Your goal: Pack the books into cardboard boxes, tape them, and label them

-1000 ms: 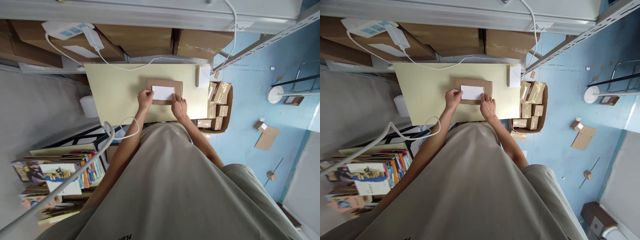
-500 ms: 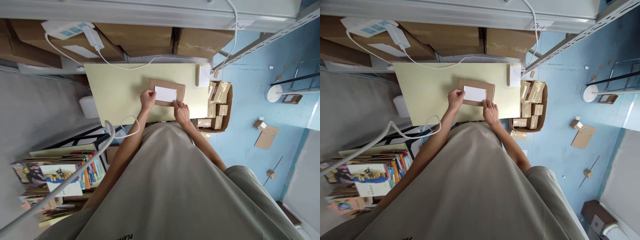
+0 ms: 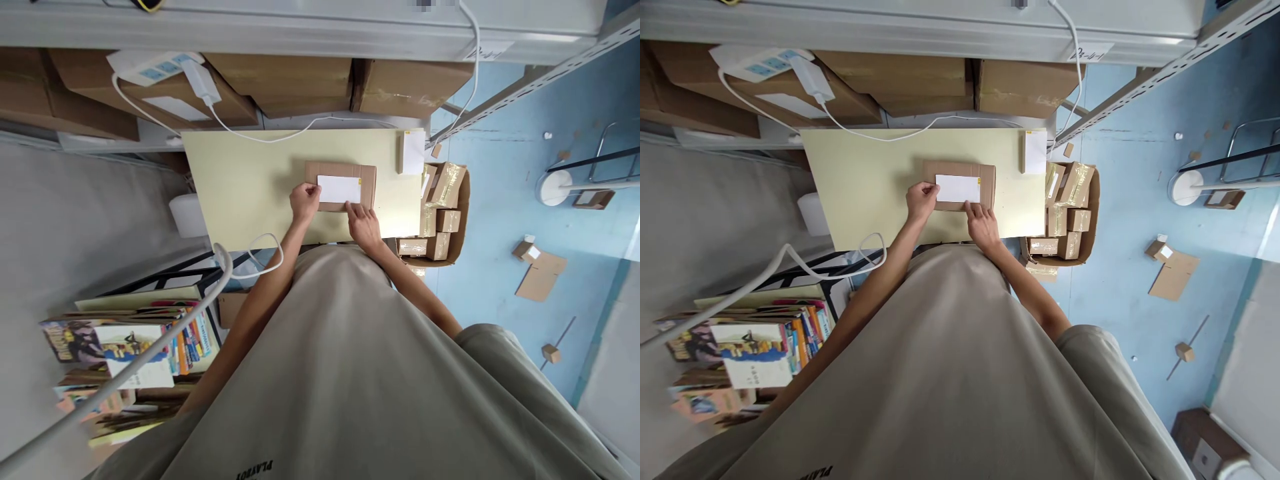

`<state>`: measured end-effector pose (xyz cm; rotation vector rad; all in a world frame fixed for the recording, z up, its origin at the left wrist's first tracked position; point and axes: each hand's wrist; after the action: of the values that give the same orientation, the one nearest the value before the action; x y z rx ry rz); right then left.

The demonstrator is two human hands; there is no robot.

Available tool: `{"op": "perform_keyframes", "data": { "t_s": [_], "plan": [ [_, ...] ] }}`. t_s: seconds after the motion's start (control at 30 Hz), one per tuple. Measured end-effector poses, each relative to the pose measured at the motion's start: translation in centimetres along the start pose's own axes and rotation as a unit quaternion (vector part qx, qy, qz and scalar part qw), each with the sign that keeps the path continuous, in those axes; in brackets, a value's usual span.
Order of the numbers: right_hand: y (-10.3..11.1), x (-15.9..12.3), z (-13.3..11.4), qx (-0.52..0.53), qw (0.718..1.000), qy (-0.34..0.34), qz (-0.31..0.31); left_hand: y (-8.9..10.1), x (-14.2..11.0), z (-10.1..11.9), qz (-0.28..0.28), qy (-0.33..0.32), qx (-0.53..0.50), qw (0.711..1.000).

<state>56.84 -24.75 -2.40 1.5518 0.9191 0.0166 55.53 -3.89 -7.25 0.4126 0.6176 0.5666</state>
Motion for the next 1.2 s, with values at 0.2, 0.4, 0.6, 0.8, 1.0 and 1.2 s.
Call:
{"op": "perform_keyframes", "data": {
  "t_s": [0.2,0.4,0.6,0.8,1.0,1.2],
  "plan": [
    [0.2,1.6,0.6,-0.02,0.999,0.029,0.014,-0.1,-0.4,0.2,-0.008,-0.012,0.039,0.999],
    [0.7,7.0,-0.6,-0.006,0.998,0.015,0.055,0.0,-0.3,0.2,0.001,-0.006,0.041,0.999],
    [-0.9,2.0,-0.6,-0.006,0.994,0.109,-0.015,0.3,-0.6,0.1,0.002,-0.021,0.024,0.999],
    [0.8,5.0,-0.6,-0.002,0.996,0.091,-0.024,-0.1,-0.6,0.2,0.028,-0.011,0.035,0.999],
    [1.8,6.7,-2.5,-0.012,0.995,0.092,-0.041,-0.5,-0.8,0.1,0.06,-0.018,0.056,0.996],
    [1.0,4.8,-1.7,-0.025,0.983,0.168,-0.064,-1.5,-1.0,-0.8,0.097,-0.038,0.06,0.993]
  ]
}}
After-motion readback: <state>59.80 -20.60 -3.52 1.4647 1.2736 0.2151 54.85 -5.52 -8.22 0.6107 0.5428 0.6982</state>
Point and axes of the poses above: each hand's wrist, its own x-axis towards the middle knuckle, its own y-axis out of the back of the hand, z = x × y, and after that the axes turned 4 degrees about -y, right-handed
